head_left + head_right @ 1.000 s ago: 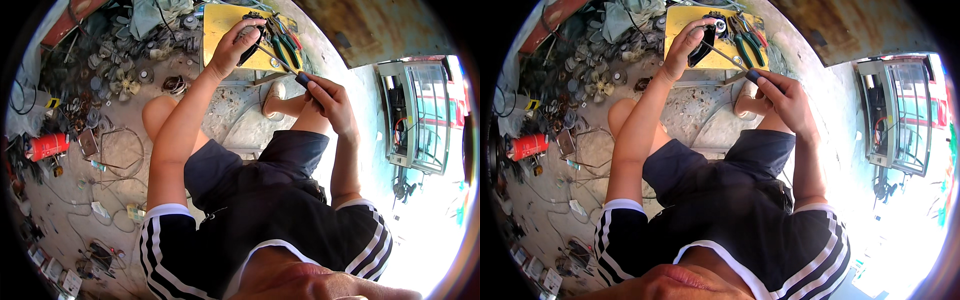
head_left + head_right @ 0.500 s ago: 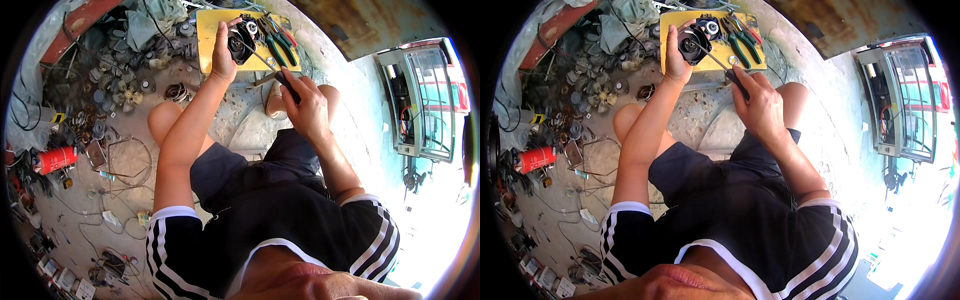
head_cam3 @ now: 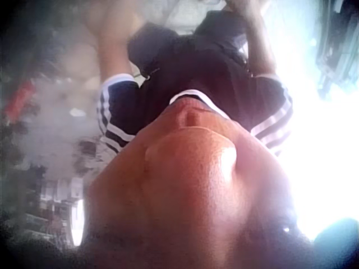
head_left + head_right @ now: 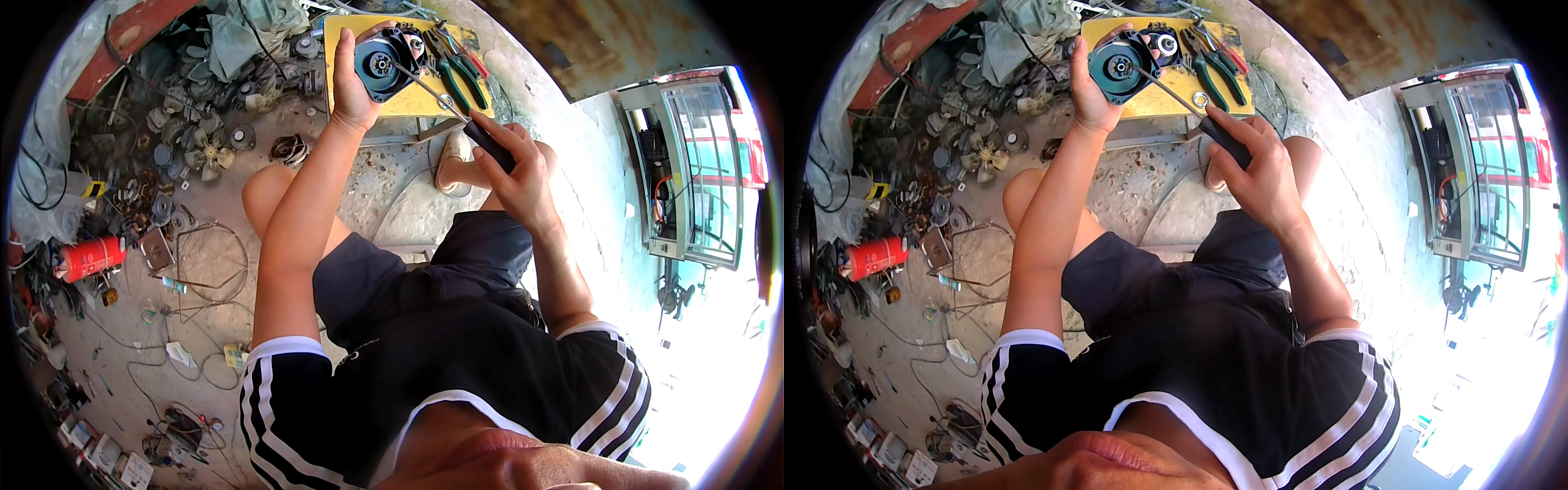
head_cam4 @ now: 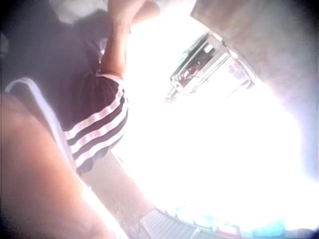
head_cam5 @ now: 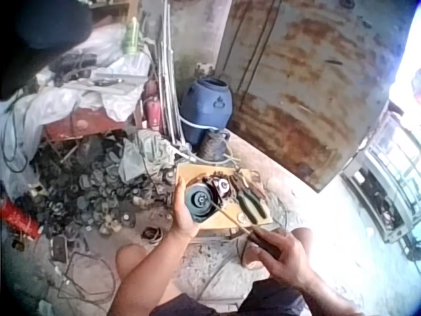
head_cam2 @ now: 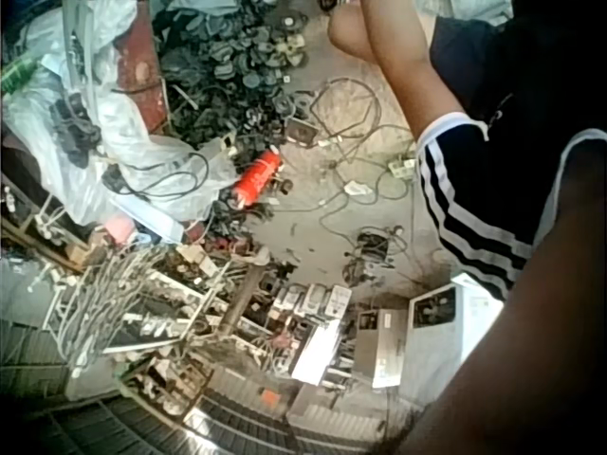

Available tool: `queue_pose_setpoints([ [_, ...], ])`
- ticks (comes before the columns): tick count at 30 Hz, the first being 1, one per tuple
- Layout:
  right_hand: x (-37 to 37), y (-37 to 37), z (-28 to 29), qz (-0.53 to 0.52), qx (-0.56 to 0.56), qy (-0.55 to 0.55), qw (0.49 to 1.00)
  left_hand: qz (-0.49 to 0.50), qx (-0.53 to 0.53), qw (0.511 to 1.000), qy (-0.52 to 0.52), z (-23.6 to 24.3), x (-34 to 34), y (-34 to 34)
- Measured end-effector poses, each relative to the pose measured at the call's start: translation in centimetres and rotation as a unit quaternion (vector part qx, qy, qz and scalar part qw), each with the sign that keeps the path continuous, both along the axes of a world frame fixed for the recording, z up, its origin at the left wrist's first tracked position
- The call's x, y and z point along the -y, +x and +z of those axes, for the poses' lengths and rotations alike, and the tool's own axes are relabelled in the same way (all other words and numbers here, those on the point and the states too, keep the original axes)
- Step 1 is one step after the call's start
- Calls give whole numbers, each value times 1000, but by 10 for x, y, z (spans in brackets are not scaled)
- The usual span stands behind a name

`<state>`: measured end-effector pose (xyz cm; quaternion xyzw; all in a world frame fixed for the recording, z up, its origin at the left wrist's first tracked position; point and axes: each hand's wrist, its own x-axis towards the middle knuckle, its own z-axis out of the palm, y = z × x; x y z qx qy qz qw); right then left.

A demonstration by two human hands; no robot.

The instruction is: The person uses a screwdriver and a socket wrench to disassemble and reassemble a small electric motor, removing screws and handling the internal components by hand.

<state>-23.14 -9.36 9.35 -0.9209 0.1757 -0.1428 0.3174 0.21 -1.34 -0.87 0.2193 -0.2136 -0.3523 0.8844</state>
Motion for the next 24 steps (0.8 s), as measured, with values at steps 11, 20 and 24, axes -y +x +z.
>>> queue_pose_setpoints([
  [11,-3,0,2,4,-5,-17,1000,-5,-6,1000,1,-2,-1,1],
  [20,-3,-2,0,-9,3,-1,1000,-29,-5,999,-21,0,-4,0],
  [24,-1,-3,-5,-5,-2,-4,1000,-34,-6,999,-25,-1,-3,-1],
])
